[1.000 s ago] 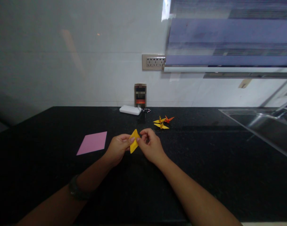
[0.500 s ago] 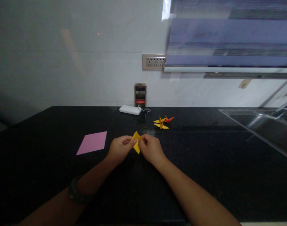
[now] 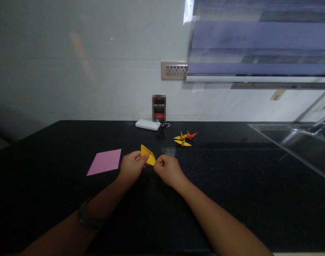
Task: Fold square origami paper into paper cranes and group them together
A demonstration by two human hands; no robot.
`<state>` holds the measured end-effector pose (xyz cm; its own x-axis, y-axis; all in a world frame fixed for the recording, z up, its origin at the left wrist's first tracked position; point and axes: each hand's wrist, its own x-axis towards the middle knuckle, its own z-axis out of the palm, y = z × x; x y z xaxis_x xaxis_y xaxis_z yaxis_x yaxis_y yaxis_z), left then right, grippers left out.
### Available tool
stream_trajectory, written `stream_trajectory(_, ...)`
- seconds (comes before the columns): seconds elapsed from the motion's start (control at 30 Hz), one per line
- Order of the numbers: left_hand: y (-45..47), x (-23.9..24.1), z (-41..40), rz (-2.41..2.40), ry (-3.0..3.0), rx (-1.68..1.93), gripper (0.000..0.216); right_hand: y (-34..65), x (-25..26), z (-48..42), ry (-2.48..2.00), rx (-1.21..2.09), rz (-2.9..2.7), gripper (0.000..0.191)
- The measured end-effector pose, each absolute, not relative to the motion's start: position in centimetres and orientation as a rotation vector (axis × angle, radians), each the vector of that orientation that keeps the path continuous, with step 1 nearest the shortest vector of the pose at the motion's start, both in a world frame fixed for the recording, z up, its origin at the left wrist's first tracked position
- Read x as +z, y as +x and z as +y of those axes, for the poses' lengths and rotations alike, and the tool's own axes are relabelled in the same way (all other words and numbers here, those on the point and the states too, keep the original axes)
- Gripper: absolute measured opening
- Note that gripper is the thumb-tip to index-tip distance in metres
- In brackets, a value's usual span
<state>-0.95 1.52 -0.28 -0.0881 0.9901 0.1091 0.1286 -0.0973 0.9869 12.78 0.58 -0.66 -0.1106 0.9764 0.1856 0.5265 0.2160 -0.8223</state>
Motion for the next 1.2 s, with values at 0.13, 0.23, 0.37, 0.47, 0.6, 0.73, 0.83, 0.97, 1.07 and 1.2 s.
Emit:
stream_trajectory(0.13,-0.8,0.2,1.5,1.280,1.224,1.278,0.011,12.8,-0.2,0.5,-1.375,0.843,-1.666,0.009)
stream_trajectory(0.23,-0.6,0.3,1.4,1.225,1.228,1.241,0.010,12.8,0.2,0.6,-1.289,0.963,-1.501,0.015)
stream_trajectory(0.37,-0.6,0.0,1.3,1.162,1.221,1.164,0.011,12.7,0.3,0.7,-1.220,1.178,-1.302,0.023)
stream_trajectory(0.47,-0.6,-0.1,1.3,1.137,1.234,1.118,0.015,12.7,0.3,0.8,-1.183,1.275,-1.252,0.024)
stream_trajectory(0.6,-0.7,-0.1,1.3,1.099,1.278,1.075,0.016,12.7,0.3,0.8,-1.160,1.352,-1.186,0.027)
stream_trajectory(0.73,-0.7,-0.1,1.2,1.084,1.290,1.050,0.014,12.6,0.4,0.7,-1.147,1.419,-1.171,0.029)
stream_trajectory(0.83,-0.6,-0.2,1.2,1.074,1.297,1.025,0.014,12.5,0.3,0.6,-1.151,1.417,-1.174,0.030)
stream_trajectory(0.97,-0.3,-0.4,1.1,1.062,1.311,1.005,0.019,12.3,-0.1,0.7,-1.166,1.350,-1.162,0.028)
stream_trajectory(1.07,-0.2,-0.6,1.0,1.024,1.310,0.994,0.025,12.4,-0.3,0.9,-1.175,1.301,-1.171,0.027)
stream_trajectory(1.2,-0.4,-0.7,1.1,1.037,1.401,0.977,0.031,12.8,-0.3,1.1,-1.210,1.256,-1.231,0.024)
